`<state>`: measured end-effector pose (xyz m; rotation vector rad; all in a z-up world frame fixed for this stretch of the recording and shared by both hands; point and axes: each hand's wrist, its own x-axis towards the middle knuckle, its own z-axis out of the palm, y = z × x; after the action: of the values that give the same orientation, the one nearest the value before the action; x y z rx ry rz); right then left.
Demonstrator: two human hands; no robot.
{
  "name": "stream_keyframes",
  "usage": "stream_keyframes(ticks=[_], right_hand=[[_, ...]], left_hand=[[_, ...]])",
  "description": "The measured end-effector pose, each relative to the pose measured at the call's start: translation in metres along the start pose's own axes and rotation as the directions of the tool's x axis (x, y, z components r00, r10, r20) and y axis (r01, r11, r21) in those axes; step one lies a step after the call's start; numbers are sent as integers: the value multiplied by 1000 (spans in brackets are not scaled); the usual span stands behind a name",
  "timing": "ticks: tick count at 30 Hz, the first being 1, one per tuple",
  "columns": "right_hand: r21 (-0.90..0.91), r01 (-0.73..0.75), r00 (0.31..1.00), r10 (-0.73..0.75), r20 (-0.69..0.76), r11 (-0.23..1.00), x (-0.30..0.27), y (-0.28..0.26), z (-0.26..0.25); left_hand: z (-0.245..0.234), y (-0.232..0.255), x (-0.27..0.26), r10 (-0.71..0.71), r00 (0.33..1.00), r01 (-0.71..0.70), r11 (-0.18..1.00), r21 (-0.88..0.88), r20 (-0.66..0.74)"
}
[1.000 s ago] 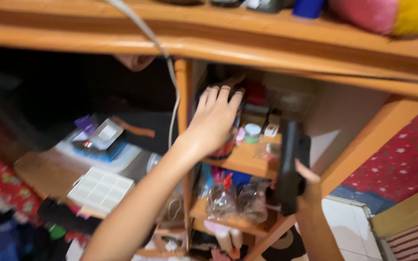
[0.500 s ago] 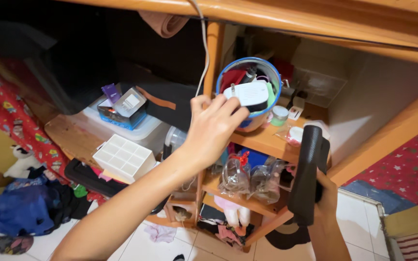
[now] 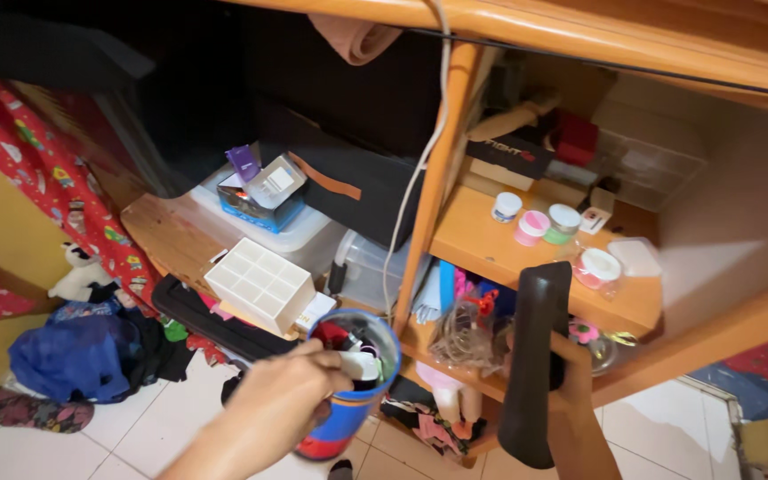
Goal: The person organizes a cluttered wooden shelving unit by picking up various items, inspecting them, and placing them back in different locations. They handle a white box, a blue tin, a red jewelry box, a black wallet, and a plastic bag containing small items, moving them between shelves and a lower surface.
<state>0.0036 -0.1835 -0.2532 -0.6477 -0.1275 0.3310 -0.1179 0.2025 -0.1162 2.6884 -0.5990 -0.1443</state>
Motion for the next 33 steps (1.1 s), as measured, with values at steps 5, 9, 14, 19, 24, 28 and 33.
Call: stream_keyframes(ticks=[5,9,14,19,24,28,33], right_hand=[[-34,-28,998,26,-64,999,18,8,-16],[0,-43,995,43,-90,999,24,10,0],[-197,22,975,-65,-212,980,26,12,45],[-798,-118,963,-126,-237,591,49,47,78],[-932,326,934,-204,292,158,75,99,107],[-949,-12,976,-201,-80,316,108,126,123],[-942,87,973,-232,9,324,147,149,132]], left_hand=[[115,-79,47,-94,963,81,995,-60,-252],[188,-130,91,-97,931,74,994,-76,-351],[227,-186,141,-121,875,70,990,-126,-468],[209,-212,155,-110,940,140,988,70,-323],[193,-174,158,-235,731,-220,807,-548,-640],[155,-158,124,-343,939,-128,-411,-903,23],[144,-155,109,-573,817,-268,-289,-919,-58]])
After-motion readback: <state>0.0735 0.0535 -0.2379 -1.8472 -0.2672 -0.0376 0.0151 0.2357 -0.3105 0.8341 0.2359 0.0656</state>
